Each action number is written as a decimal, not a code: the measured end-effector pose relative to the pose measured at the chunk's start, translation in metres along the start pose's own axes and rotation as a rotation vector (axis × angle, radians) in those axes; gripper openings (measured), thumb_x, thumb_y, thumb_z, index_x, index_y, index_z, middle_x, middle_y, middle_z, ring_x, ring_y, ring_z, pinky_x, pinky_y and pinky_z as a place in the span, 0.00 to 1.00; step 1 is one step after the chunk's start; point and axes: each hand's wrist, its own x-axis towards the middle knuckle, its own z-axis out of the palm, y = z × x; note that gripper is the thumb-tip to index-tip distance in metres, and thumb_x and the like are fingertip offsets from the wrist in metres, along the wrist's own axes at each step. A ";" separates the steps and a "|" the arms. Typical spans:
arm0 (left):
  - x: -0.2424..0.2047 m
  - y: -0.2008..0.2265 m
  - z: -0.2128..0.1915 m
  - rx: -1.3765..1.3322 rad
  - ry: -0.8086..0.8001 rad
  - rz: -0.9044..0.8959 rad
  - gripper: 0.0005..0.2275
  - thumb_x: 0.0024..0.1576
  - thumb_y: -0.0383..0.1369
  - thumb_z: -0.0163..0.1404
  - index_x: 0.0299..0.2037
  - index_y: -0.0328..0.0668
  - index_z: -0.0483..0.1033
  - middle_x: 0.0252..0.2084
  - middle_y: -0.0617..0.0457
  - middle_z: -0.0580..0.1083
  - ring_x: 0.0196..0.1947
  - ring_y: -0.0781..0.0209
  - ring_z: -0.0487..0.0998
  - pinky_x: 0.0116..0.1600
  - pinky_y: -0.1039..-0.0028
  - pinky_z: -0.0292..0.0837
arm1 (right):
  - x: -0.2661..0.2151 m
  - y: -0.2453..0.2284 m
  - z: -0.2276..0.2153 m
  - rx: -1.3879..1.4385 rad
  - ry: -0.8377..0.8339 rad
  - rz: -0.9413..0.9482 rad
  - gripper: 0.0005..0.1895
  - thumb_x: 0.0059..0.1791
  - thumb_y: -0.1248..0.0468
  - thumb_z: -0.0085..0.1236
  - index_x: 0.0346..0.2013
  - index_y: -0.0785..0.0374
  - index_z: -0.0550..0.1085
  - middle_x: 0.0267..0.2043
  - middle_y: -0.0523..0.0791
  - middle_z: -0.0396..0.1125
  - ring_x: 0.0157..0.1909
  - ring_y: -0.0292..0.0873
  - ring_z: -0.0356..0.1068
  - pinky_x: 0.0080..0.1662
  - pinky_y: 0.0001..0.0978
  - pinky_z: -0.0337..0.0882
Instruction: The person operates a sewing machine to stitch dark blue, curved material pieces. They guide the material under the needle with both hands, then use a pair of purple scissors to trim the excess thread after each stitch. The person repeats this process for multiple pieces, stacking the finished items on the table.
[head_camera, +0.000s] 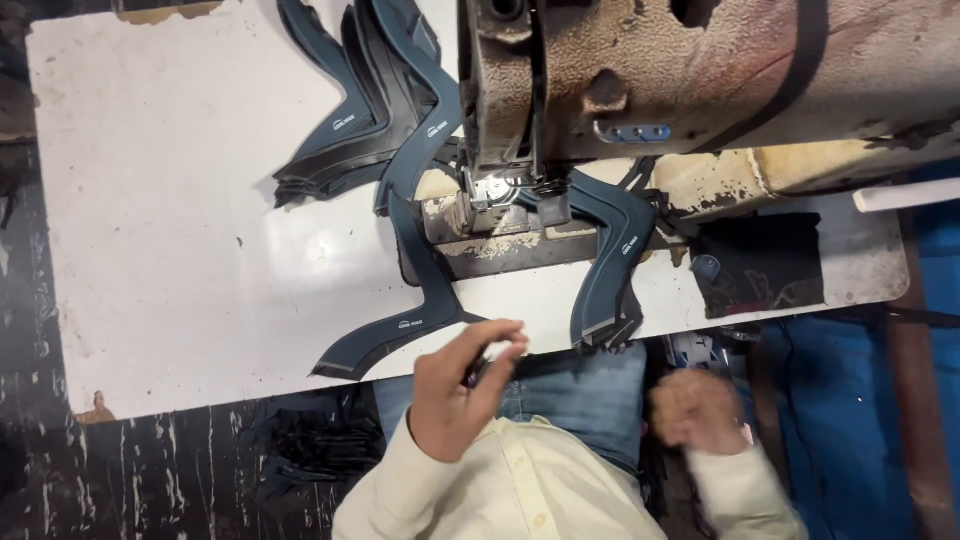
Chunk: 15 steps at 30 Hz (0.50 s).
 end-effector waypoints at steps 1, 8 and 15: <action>0.003 0.001 -0.002 0.042 0.035 -0.047 0.08 0.58 0.29 0.57 0.46 0.39 0.80 0.33 0.53 0.82 0.22 0.72 0.74 0.27 0.81 0.66 | -0.015 -0.022 -0.021 0.101 0.295 -0.041 0.21 0.52 0.50 0.56 0.29 0.64 0.66 0.20 0.43 0.57 0.17 0.35 0.55 0.19 0.30 0.58; -0.002 -0.036 0.015 -0.192 0.042 -0.235 0.15 0.67 0.38 0.43 0.46 0.38 0.81 0.35 0.54 0.82 0.21 0.73 0.65 0.27 0.81 0.60 | -0.052 -0.017 -0.085 -1.304 0.795 -0.064 0.19 0.47 0.57 0.64 0.51 0.60 0.79 0.44 0.50 0.76 0.40 0.45 0.76 0.43 0.36 0.74; 0.002 -0.015 0.052 -0.223 -0.077 -0.035 0.21 0.71 0.42 0.34 0.52 0.36 0.79 0.51 0.45 0.77 0.51 0.56 0.76 0.56 0.69 0.70 | 0.044 -0.045 0.141 -0.498 -0.126 -0.279 0.19 0.54 0.68 0.51 0.61 0.70 0.69 0.52 0.52 0.71 0.53 0.42 0.71 0.54 0.33 0.71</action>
